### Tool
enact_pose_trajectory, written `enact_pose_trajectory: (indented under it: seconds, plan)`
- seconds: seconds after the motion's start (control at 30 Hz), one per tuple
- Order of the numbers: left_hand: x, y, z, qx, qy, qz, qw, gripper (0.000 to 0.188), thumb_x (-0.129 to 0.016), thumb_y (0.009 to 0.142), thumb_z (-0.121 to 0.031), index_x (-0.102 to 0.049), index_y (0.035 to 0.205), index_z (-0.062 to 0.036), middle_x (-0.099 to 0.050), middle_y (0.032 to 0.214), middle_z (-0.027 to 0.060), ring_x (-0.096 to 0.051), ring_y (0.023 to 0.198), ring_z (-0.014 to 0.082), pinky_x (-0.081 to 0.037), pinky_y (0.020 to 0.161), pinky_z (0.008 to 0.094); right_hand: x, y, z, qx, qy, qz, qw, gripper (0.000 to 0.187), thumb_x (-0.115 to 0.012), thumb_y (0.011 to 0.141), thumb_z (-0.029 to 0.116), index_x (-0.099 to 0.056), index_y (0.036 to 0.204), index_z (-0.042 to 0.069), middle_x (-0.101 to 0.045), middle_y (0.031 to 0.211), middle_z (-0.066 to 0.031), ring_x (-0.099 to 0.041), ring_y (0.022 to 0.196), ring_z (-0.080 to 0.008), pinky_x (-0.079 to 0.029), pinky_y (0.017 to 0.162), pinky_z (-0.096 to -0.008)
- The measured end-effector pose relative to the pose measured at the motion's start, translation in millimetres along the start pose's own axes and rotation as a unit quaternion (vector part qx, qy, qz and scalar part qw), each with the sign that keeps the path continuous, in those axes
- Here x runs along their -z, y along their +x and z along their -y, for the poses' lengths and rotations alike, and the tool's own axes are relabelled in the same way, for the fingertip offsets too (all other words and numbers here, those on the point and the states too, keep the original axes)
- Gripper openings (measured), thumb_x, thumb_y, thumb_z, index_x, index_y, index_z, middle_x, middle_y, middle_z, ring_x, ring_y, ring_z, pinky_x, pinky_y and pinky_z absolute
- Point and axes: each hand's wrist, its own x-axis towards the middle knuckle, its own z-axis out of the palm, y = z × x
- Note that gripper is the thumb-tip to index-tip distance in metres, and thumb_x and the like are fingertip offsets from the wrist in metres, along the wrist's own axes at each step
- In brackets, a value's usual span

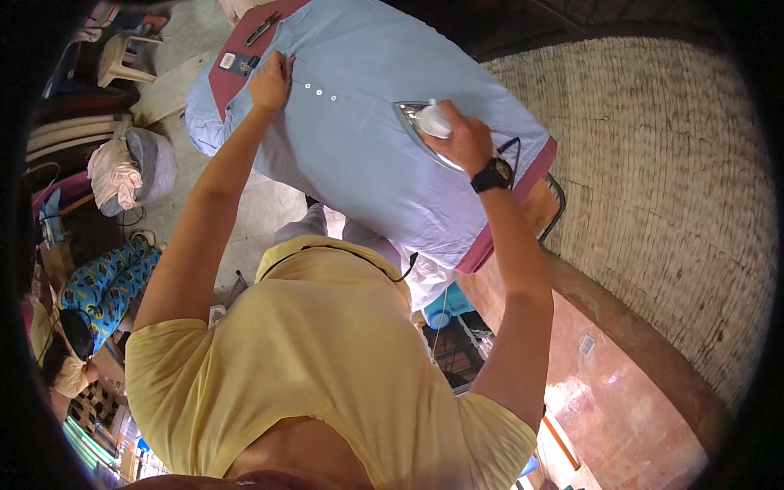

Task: The person is ironing a blue shirt on an ironing board using an iron, pressing the collar and the front of the garment.

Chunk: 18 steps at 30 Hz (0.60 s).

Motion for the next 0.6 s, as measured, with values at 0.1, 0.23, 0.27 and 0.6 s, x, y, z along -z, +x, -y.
enact_pose_trajectory:
  seconds: [0.1, 0.23, 0.27, 0.6]
  plan:
    - [-1.9, -0.1, 2.4, -0.007, -0.009, -0.006, 1.0, 0.032, -0.053, 0.097, -0.043, -0.049, 0.094, -0.0112, -0.068, 0.083, 0.0103, -0.067, 0.07, 0.0342, -0.05, 0.057, 0.0478, -22.0, 3.5, 10.7, -0.001, 0.023, 0.028, 0.999, 0.049, -0.083, 0.073, 0.039, -0.063, 0.109, 0.013, -0.068, 0.071, -0.016, -0.067, 0.065, -0.0368, -0.054, 0.055, -0.044]
    - [6.1, -0.6, 1.7, -0.007, -0.002, 0.022, 1.0, 0.032, -0.054, 0.097, -0.043, -0.05, 0.094, -0.0111, -0.068, 0.084, 0.0094, -0.067, 0.071, 0.0336, -0.05, 0.058, 0.0472, -28.4, -8.3, 11.4, 0.045, 0.023, 0.032, 0.998, 0.045, -0.078, 0.073, 0.039, -0.061, 0.108, 0.015, -0.067, 0.067, -0.014, -0.067, 0.062, -0.0351, -0.053, 0.053, -0.0457]
    - [7.4, 0.7, 2.6, -0.001, 0.002, 0.027, 1.0, 0.032, -0.054, 0.096, -0.043, -0.05, 0.094, -0.0111, -0.068, 0.084, 0.0093, -0.067, 0.071, 0.0335, -0.05, 0.058, 0.047, -29.9, -9.7, 11.1, 0.036, 0.017, 0.04, 0.998, 0.046, -0.078, 0.074, 0.039, -0.06, 0.108, 0.015, -0.067, 0.067, -0.0138, -0.067, 0.062, -0.0349, -0.053, 0.053, -0.0455]
    - [6.4, -0.3, 2.5, 0.021, -0.028, -0.003, 0.999, 0.034, -0.06, 0.093, -0.044, -0.052, 0.092, -0.0112, -0.067, 0.084, 0.0082, -0.066, 0.068, 0.032, -0.05, 0.056, 0.0444, -58.0, 35.4, 57.8, 0.028, -0.003, 0.071, 0.997, 0.046, -0.075, 0.078, 0.043, -0.058, 0.11, 0.015, -0.068, 0.069, -0.0146, -0.067, 0.064, -0.0365, -0.053, 0.055, -0.0473]
